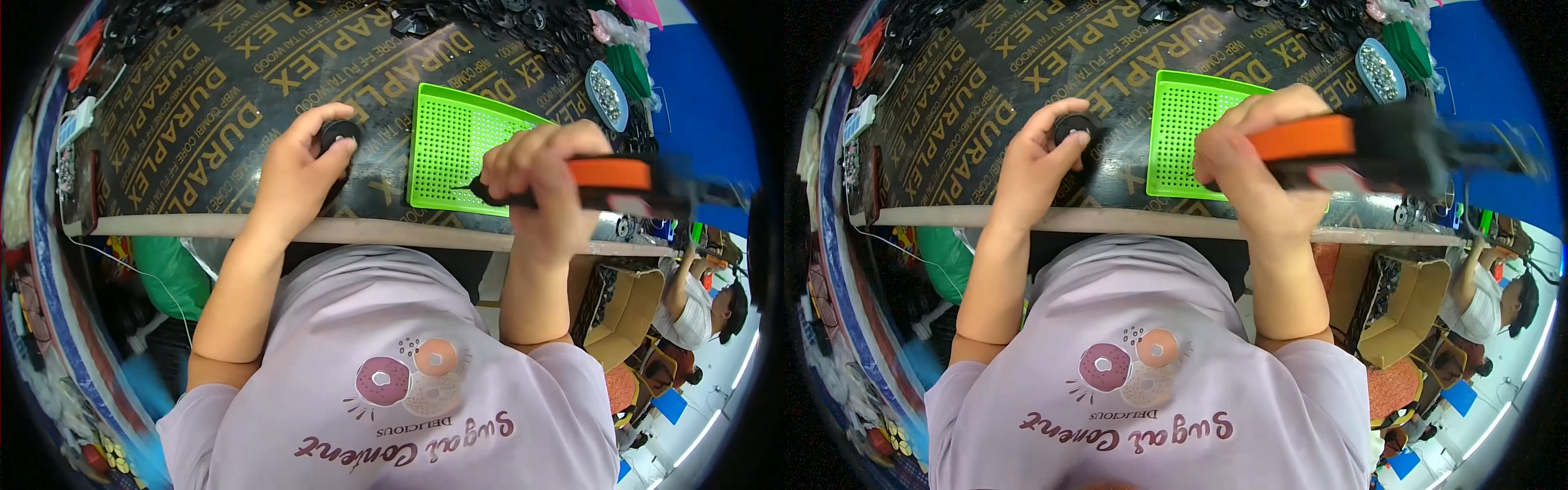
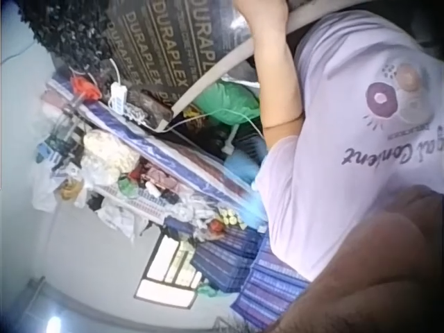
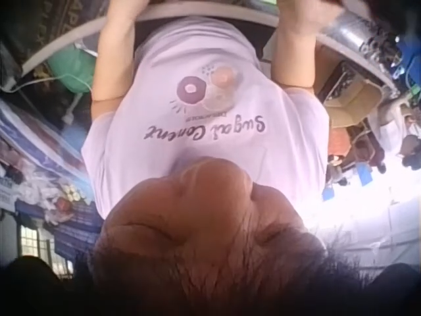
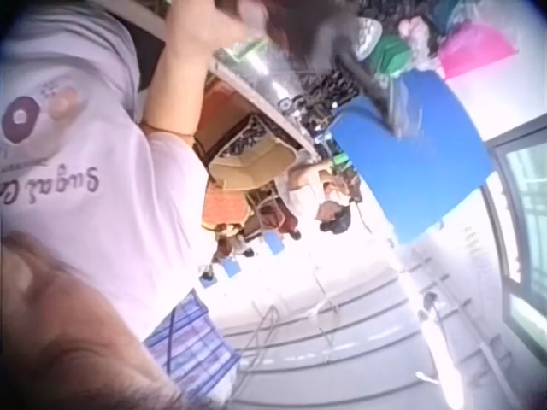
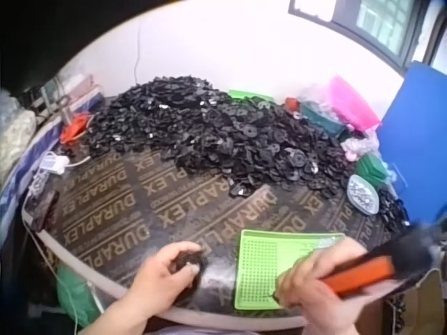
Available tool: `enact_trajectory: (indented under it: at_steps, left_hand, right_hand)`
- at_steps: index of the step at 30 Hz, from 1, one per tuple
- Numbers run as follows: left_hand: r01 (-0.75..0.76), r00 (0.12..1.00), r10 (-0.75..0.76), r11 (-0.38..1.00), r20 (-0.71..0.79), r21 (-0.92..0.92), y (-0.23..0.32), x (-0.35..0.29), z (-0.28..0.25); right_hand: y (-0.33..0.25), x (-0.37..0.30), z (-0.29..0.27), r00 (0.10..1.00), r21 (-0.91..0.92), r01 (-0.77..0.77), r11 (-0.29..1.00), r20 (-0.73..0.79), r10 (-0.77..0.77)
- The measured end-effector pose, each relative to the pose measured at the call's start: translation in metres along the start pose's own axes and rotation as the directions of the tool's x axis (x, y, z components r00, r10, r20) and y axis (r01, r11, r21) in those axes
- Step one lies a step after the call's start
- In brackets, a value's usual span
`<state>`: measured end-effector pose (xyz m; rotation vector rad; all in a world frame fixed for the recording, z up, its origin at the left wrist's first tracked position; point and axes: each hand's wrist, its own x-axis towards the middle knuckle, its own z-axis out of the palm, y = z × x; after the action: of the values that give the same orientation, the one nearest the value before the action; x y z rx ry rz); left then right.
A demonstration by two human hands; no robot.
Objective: The person assembles small black plastic components by hand, joining them together with screws using an electric screwdriver at a factory workbench.
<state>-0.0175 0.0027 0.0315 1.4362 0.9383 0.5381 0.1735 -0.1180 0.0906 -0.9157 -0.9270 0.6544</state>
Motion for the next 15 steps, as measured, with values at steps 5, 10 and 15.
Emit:
enact_trajectory:
  at_steps: [5, 10, 15]
  left_hand:
    - [0.093, 0.976, -0.065, 0.987, 0.207, -0.131, -0.008, -0.007, 0.004]
    - [0.256, 0.924, -0.223, 0.964, 0.31, -0.069, -0.005, -0.005, 0.015]
    - [0.3, 0.911, -0.256, 0.949, 0.323, -0.095, -0.008, -0.002, 0.02]
  right_hand:
    - [0.013, -0.011, -0.013, 0.999, -0.073, -0.004, 0.997, -0.041, 0.001]
    - [0.018, -0.014, -0.015, 0.999, -0.157, 0.005, 0.988, -0.042, -0.012]
    - [0.021, -0.016, -0.015, 0.997, -0.118, -0.017, 0.993, -0.076, 0.008]
